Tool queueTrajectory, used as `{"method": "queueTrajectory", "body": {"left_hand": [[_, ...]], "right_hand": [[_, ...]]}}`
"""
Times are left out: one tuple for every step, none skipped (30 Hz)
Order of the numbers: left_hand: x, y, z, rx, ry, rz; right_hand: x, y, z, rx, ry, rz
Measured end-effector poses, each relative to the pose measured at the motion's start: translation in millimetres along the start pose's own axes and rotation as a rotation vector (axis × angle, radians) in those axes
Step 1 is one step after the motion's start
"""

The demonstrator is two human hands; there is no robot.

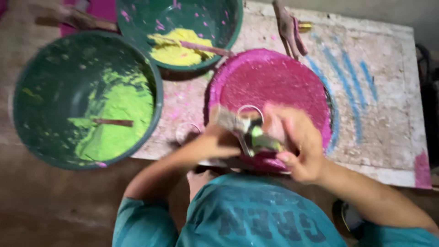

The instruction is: The person assembles cylindrical firecrackers by scooping green and yellow powders into a wooden press and extruding them into circular molds on a pink tray. They then stack the filled trays and secure them with a red string.

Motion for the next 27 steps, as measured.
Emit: {"method": "queueTrajectory", "body": {"left_hand": [[-3, -15, 6, 0.078, -0.040, 0.198], [-2, -27, 16, 0.152, -0.083, 0.405], [-2, -37, 25, 0.227, -0.127, 0.611], [-4, -45, 28, 0.288, -0.085, 0.556], [-5, -52, 30, 0.348, -0.042, 0.500], [-5, -59, 32, 0.405, -0.003, 0.449], [-8, -66, 36, 0.330, 0.079, 0.594], [-10, -73, 38, 0.250, 0.157, 0.739], [-7, -79, 37, 0.164, 0.233, 0.882], [-4, -91, 33, 0.219, 0.250, 0.928], [5, -102, 29, 0.274, 0.266, 0.973], [17, -112, 28, 0.322, 0.277, 1.022], [24, -124, 25, 0.421, 0.255, 1.070], [29, -137, 21, 0.525, 0.233, 1.110], [33, -149, 18, 0.629, 0.208, 1.150], [34, -158, 12, 0.646, 0.195, 1.151], [33, -166, 7, 0.663, 0.180, 1.151], [34, -169, 2, 0.679, 0.167, 1.157], [33, -171, -3, 0.705, 0.137, 1.141], [32, -170, -6, 0.730, 0.104, 1.124], [32, -168, -8, 0.755, 0.071, 1.108], [30, -162, -6, 0.618, 0.155, 1.071], [31, -154, -4, 0.482, 0.238, 1.031], [35, -143, 0, 0.336, 0.320, 0.992], [39, -140, 9, 0.326, 0.427, 0.358], [41, -138, 19, 0.300, 0.502, -0.279], [41, -128, 27, 0.152, 0.378, -0.677]], "right_hand": [[17, 10, -14, -0.135, -0.002, 0.139], [37, 24, -26, -0.296, -0.059, 0.274], [58, 43, -35, -0.491, -0.178, 0.398], [71, 65, -46, -0.695, -0.342, 0.495], [74, 84, -62, -0.841, -0.481, 0.553], [75, 96, -80, -0.903, -0.542, 0.595], [76, 104, -98, -0.925, -0.555, 0.634], [76, 110, -112, -0.883, -0.504, 0.641], [80, 117, -122, -0.897, -0.431, 0.636], [79, 119, -134, -0.917, -0.357, 0.631], [78, 120, -143, -0.937, -0.283, 0.625], [78, 118, -146, -0.935, -0.265, 0.666], [77, 116, -146, -0.933, -0.246, 0.707], [78, 110, -147, -0.939, -0.229, 0.747], [78, 106, -147, -0.939, -0.174, 0.773], [78, 102, -145, -0.942, -0.126, 0.800], [78, 98, -144, -0.946, -0.078, 0.827], [78, 97, -142, -0.949, -0.055, 0.816], [78, 97, -141, -0.953, -0.032, 0.804], [76, 98, -142, -0.956, -0.006, 0.793], [75, 99, -142, -0.970, -0.037, 0.799], [74, 100, -144, -0.985, -0.069, 0.803], [71, 102, -146, -1.001, -0.101, 0.806], [67, 106, -146, -1.035, -0.162, 0.859], [60, 110, -146, -1.069, -0.223, 0.911], [54, 112, -146, -1.103, -0.284, 0.966], [47, 112, -147, -1.169, -0.369, 1.011]]}}
Point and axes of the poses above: each hand's wrist, its own z-axis towards the middle knuckle, its own x-axis out of the back of the hand, y = z × x, the point moved 2 cm from there along z, towards the middle knuckle, and after that the axes turned 5 degrees about -x, right-handed, at the moved point
